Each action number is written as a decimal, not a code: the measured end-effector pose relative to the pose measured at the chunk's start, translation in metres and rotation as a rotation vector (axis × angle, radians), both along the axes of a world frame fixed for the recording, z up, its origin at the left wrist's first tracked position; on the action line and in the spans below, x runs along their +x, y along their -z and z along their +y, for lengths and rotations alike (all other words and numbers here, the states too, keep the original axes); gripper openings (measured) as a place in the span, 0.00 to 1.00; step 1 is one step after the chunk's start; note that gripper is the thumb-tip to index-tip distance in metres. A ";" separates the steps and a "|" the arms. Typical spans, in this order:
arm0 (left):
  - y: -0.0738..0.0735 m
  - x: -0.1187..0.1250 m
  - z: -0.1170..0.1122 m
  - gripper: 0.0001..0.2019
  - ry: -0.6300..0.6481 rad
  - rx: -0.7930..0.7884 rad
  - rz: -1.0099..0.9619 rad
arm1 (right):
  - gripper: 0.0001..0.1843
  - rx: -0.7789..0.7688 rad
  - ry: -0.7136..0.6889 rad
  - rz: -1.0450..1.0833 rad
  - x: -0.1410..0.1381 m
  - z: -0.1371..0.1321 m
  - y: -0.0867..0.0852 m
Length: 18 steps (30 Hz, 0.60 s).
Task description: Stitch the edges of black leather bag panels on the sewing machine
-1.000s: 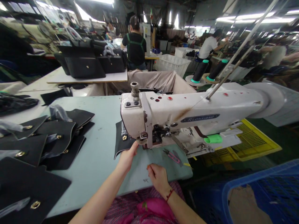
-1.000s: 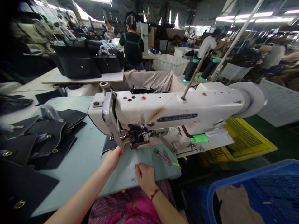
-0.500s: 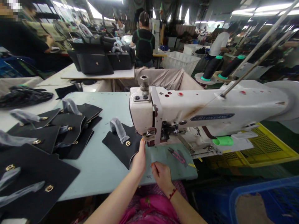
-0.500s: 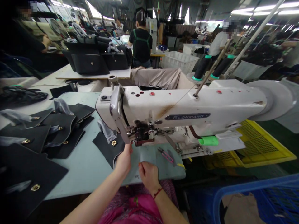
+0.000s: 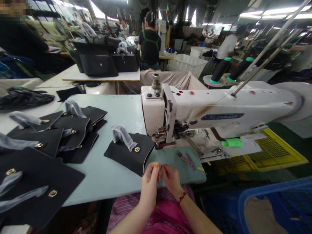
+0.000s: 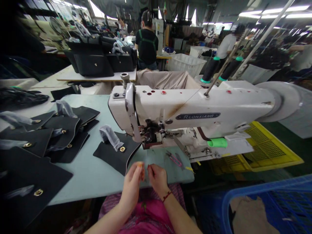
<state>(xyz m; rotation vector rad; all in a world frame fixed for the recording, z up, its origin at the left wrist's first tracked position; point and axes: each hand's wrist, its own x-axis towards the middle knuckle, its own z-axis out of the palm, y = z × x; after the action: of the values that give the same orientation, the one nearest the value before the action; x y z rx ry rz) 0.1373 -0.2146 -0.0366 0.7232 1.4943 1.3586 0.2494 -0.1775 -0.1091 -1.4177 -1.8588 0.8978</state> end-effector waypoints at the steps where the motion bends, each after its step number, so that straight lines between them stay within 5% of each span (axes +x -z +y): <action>1: 0.000 -0.007 -0.019 0.19 0.025 0.012 -0.019 | 0.22 -0.020 0.010 0.035 0.000 0.001 -0.001; 4: 0.000 -0.052 -0.053 0.16 0.021 0.152 0.126 | 0.23 -0.139 0.015 0.210 -0.002 0.004 -0.013; 6: 0.000 -0.096 -0.046 0.11 -0.037 0.223 0.374 | 0.25 -0.230 0.027 0.365 -0.007 0.009 -0.029; 8: 0.003 -0.139 -0.018 0.15 0.064 0.287 0.622 | 0.30 -0.300 0.041 0.504 -0.017 0.016 -0.049; 11: 0.011 -0.179 0.040 0.25 0.426 0.369 0.894 | 0.35 -0.376 0.054 0.634 -0.038 0.030 -0.074; 14: 0.015 -0.192 0.091 0.31 0.744 0.474 1.028 | 0.35 -0.441 0.084 0.675 -0.057 0.044 -0.086; 18: 0.012 -0.193 0.130 0.38 0.955 0.590 1.108 | 0.30 -0.460 0.101 0.668 -0.069 0.052 -0.086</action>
<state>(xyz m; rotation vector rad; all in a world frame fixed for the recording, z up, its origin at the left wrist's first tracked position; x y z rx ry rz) -0.0555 -0.0848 -0.0482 2.4575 1.1082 0.5664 0.1809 -0.1252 -0.0235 -1.2253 -1.1128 1.5829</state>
